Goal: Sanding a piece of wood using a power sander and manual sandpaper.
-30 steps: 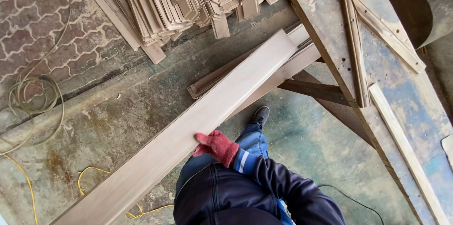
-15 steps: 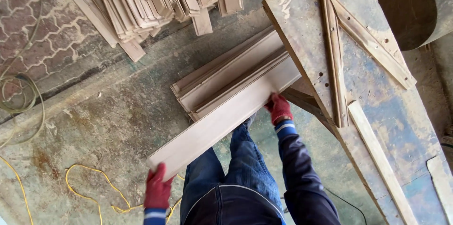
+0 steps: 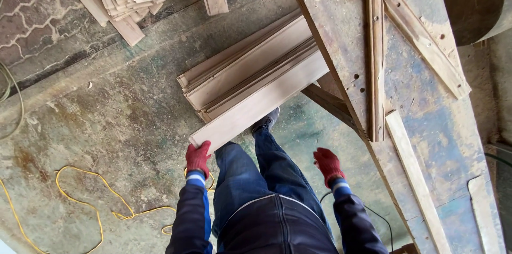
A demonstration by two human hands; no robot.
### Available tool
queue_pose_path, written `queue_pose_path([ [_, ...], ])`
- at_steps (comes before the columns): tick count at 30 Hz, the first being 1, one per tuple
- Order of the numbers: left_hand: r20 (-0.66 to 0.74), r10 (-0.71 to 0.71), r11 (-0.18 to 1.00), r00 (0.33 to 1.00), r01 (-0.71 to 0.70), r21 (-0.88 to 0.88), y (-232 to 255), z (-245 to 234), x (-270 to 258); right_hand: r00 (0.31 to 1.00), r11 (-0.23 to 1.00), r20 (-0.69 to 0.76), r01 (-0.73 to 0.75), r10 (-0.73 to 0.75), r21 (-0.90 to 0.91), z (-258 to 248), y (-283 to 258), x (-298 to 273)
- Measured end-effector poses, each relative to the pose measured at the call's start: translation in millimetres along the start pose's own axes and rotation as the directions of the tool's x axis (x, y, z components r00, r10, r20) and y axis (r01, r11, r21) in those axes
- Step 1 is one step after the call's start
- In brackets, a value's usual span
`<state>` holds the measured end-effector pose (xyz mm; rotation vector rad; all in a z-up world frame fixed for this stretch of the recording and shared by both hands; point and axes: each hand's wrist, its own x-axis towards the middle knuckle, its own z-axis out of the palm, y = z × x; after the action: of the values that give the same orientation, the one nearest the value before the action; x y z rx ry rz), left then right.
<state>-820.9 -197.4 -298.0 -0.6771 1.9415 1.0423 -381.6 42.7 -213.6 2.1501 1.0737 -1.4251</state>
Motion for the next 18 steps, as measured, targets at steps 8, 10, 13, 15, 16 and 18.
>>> queue_pose_path([
  [8, 0.153, 0.011, 0.890, 0.988, -0.080, 0.450, -5, 17, 51, 0.969, 0.919, -0.191, -0.073, 0.157, 0.388, -20, 62, -67],
  [10, 0.394, -0.210, 0.680, 0.895, -0.155, 0.716, 34, 20, 16, 0.965, 0.862, -0.217, -0.015, 0.144, 0.506, -14, 49, -96],
  [13, 0.463, -0.194, 0.388, 0.865, -0.366, 0.846, 57, 21, 10, 0.970, 0.781, -0.206, 0.030, 0.127, 0.624, 20, 48, -113],
  [15, 0.451, -0.113, 0.443, 0.885, -0.362, 0.820, 50, 20, 32, 0.973, 0.742, -0.186, 0.022, 0.139, 0.670, 52, 55, -122],
  [16, 0.425, -0.041, 0.516, 0.904, -0.345, 0.784, 48, 20, 42, 0.976, 0.719, -0.164, 0.013, 0.142, 0.695, 67, 57, -127],
  [18, 0.452, -0.029, 0.474, 0.892, -0.386, 0.791, 64, 23, 33, 0.978, 0.680, -0.149, 0.012, 0.143, 0.734, 98, 63, -138],
])
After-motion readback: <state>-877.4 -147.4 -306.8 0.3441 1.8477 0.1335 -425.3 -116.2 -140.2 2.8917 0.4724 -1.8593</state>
